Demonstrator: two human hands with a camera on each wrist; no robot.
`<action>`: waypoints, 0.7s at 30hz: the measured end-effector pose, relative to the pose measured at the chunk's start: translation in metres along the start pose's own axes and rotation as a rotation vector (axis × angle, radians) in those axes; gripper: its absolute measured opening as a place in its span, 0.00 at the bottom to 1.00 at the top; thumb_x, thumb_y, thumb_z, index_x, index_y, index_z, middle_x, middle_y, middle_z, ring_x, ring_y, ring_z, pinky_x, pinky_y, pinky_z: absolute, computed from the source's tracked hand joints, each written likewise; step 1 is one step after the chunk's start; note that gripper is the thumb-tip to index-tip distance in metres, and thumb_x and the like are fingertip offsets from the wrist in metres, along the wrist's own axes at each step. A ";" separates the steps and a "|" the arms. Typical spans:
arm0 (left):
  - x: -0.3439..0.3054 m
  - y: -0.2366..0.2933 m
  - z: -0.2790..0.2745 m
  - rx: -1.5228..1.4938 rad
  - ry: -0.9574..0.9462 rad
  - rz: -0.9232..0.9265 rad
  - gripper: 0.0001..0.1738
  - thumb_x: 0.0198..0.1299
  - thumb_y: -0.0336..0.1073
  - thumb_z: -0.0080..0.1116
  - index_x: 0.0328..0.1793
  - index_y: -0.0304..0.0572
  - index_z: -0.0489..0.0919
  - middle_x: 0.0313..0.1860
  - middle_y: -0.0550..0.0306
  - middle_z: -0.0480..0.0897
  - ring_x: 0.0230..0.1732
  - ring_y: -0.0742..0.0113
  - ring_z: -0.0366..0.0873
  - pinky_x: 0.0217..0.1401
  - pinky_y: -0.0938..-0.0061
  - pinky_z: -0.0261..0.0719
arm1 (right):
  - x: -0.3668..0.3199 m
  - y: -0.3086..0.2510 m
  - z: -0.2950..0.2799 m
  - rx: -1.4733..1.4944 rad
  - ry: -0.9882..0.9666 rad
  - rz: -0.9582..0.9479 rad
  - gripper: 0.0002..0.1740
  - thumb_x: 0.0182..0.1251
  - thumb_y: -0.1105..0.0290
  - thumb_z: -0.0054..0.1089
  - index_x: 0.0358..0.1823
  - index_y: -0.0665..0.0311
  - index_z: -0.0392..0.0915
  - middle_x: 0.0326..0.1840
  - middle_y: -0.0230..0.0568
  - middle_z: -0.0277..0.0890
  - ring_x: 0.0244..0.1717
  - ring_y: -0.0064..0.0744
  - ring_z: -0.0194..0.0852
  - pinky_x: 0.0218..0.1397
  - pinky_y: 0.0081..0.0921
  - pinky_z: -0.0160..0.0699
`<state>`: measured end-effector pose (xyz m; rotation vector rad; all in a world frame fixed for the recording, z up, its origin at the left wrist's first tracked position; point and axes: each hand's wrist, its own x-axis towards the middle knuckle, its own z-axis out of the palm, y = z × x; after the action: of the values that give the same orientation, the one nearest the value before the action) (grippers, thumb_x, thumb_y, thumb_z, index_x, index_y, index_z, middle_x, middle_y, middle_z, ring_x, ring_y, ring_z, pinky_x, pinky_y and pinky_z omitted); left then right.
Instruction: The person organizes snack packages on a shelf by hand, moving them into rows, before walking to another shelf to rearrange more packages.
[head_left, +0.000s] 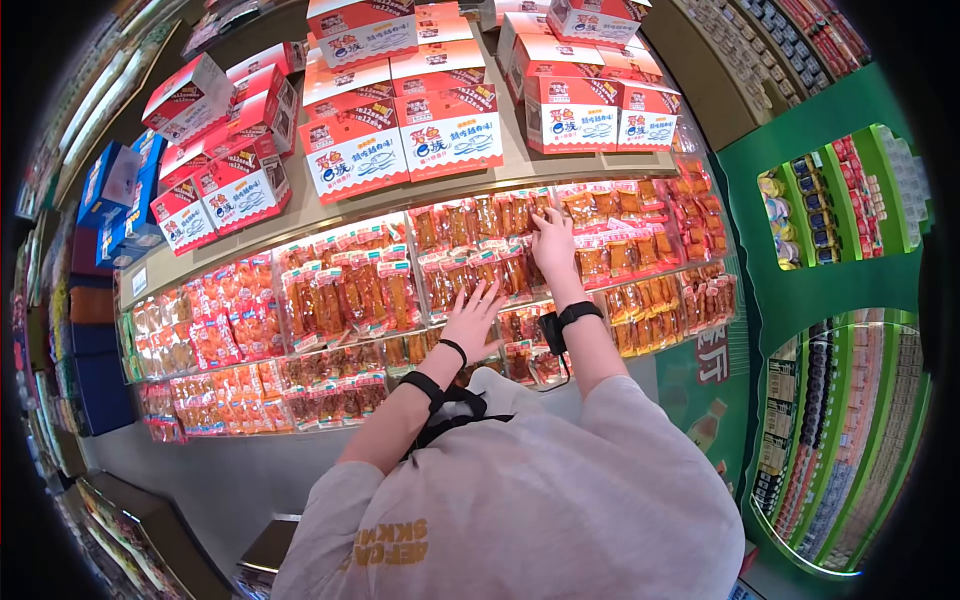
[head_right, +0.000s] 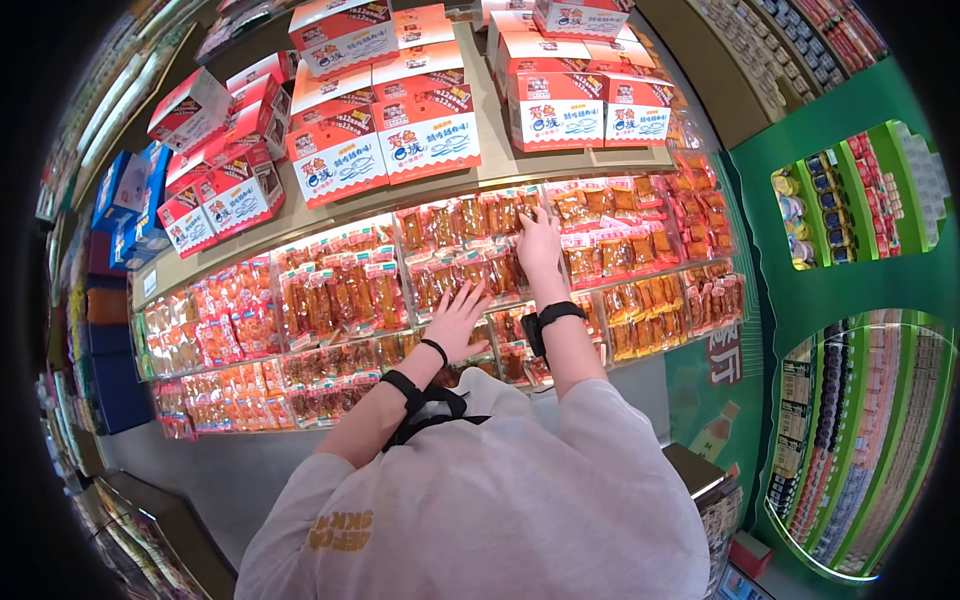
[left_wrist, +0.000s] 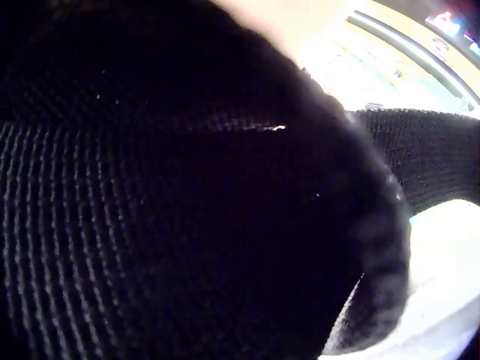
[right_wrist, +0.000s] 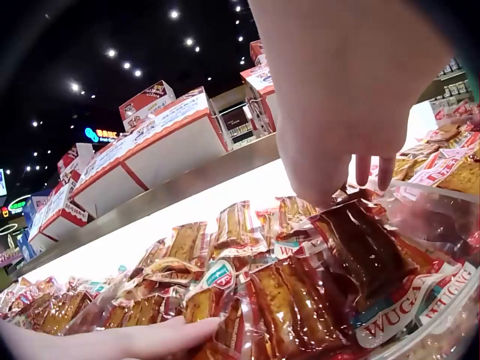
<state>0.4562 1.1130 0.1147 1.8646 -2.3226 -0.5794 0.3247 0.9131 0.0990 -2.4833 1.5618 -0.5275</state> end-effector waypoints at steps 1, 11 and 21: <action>0.000 0.000 0.000 -0.018 -0.006 -0.004 0.48 0.52 0.57 0.59 0.76 0.47 0.55 0.79 0.49 0.44 0.79 0.49 0.39 0.76 0.45 0.41 | 0.000 -0.001 0.000 -0.002 0.016 0.014 0.19 0.54 0.73 0.60 0.50 0.59 0.80 0.56 0.42 0.72 0.54 0.49 0.67 0.56 0.38 0.72; 0.000 -0.003 0.003 0.010 0.032 0.025 0.48 0.50 0.56 0.59 0.74 0.43 0.57 0.78 0.47 0.47 0.78 0.49 0.42 0.76 0.44 0.41 | -0.003 -0.052 0.009 0.310 0.056 -0.007 0.11 0.53 0.73 0.61 0.40 0.62 0.79 0.45 0.42 0.72 0.48 0.47 0.69 0.53 0.39 0.70; -0.027 -0.027 -0.013 -0.278 0.206 0.083 0.43 0.53 0.47 0.58 0.73 0.40 0.57 0.77 0.43 0.49 0.78 0.45 0.42 0.77 0.45 0.39 | -0.042 -0.053 -0.016 0.315 0.050 -0.119 0.05 0.56 0.74 0.58 0.35 0.64 0.77 0.38 0.42 0.73 0.43 0.46 0.70 0.48 0.37 0.70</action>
<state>0.4918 1.1315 0.1216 1.6131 -2.0581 -0.6306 0.3473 0.9749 0.1217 -2.3441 1.2388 -0.7921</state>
